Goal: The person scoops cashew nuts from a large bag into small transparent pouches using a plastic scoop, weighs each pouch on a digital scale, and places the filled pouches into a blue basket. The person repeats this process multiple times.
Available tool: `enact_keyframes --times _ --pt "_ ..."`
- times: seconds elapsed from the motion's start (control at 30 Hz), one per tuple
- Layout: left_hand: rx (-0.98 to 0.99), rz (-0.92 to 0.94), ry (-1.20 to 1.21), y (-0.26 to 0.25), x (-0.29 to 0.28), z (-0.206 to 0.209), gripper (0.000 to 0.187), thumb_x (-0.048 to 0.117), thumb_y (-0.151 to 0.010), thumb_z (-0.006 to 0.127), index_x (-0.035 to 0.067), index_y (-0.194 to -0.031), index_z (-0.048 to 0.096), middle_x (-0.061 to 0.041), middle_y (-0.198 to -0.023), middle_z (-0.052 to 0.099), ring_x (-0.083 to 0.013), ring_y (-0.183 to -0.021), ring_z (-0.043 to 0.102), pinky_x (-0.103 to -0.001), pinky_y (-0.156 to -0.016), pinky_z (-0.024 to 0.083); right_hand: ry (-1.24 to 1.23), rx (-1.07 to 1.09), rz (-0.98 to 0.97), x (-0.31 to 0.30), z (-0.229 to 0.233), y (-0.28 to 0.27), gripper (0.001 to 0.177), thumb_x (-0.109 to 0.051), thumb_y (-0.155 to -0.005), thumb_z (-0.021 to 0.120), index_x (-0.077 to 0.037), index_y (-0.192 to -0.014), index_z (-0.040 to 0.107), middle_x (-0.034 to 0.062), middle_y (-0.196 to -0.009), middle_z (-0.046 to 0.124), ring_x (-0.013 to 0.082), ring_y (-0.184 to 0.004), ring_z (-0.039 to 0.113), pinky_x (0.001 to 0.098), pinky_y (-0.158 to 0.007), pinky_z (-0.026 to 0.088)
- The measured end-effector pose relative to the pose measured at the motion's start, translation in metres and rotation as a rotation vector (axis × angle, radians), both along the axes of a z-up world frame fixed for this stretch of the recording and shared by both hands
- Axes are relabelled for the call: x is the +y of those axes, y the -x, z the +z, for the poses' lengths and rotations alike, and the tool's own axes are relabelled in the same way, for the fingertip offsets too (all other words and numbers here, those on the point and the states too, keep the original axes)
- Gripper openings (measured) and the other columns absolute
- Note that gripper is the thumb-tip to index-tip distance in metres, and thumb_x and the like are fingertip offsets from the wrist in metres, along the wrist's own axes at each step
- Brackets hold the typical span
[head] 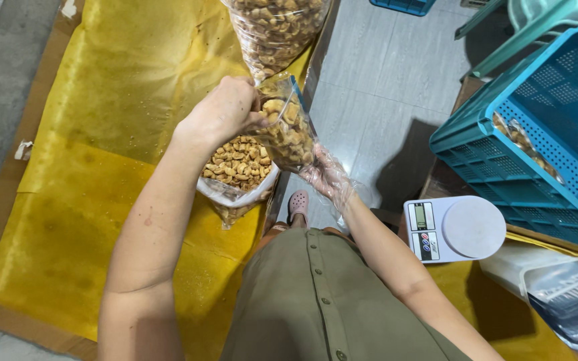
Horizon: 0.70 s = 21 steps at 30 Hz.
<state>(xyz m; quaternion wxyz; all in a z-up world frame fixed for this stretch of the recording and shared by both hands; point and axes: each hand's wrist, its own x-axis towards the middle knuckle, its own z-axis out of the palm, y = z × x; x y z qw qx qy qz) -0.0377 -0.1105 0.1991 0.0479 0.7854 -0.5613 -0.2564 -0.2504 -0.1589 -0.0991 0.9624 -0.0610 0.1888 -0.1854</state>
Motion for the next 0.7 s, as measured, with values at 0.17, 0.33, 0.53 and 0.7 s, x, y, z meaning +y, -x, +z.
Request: enact_keyframes --times 0.17,0.33,0.53,0.7 --pt "-0.034 -0.036 0.080 -0.008 0.006 0.011 0.029 0.027 -0.081 0.083 0.000 -0.087 0.076 -0.013 -0.117 0.068 -0.0326 -0.099 0.069 -0.044 -0.090 0.053 -0.017 0.005 0.009 0.004 -0.005 -0.016 0.046 -0.024 -0.102 0.060 -0.005 -0.143 0.048 0.0187 -0.141 0.060 0.0340 -0.128 0.061 0.0543 -0.106 0.054" --pt "-0.147 -0.038 0.225 -0.014 0.034 0.054 0.030 0.024 -0.084 0.083 -0.004 -0.087 0.073 -0.018 -0.110 0.068 -0.0370 -0.099 0.067 -0.047 -0.090 0.051 -0.027 -0.008 0.028 0.003 -0.002 -0.026 0.050 -0.025 -0.102 0.060 -0.004 -0.146 0.045 0.0202 -0.146 0.055 0.0356 -0.132 0.058 0.0545 -0.108 0.052" --pt "-0.355 0.084 0.063 -0.022 0.059 0.063 0.052 0.033 -0.081 0.083 0.001 -0.118 0.066 -0.027 -0.137 0.051 -0.0401 -0.120 0.056 -0.050 -0.102 0.046 -0.016 -0.005 0.019 0.002 0.009 -0.032 0.056 -0.029 -0.100 0.063 -0.005 -0.146 0.044 0.0198 -0.145 0.055 0.0351 -0.132 0.058 0.0516 -0.106 0.051" --pt "0.092 -0.002 0.216 -0.018 0.028 0.003 0.046 0.041 -0.084 0.079 0.004 -0.109 0.066 -0.021 -0.129 0.062 -0.0348 -0.128 0.053 -0.050 -0.103 0.041 0.021 -0.027 0.000 0.004 0.016 -0.039 0.061 -0.031 -0.096 0.067 -0.004 -0.146 0.045 0.0209 -0.147 0.054 0.0352 -0.133 0.059 0.0490 -0.106 0.052"
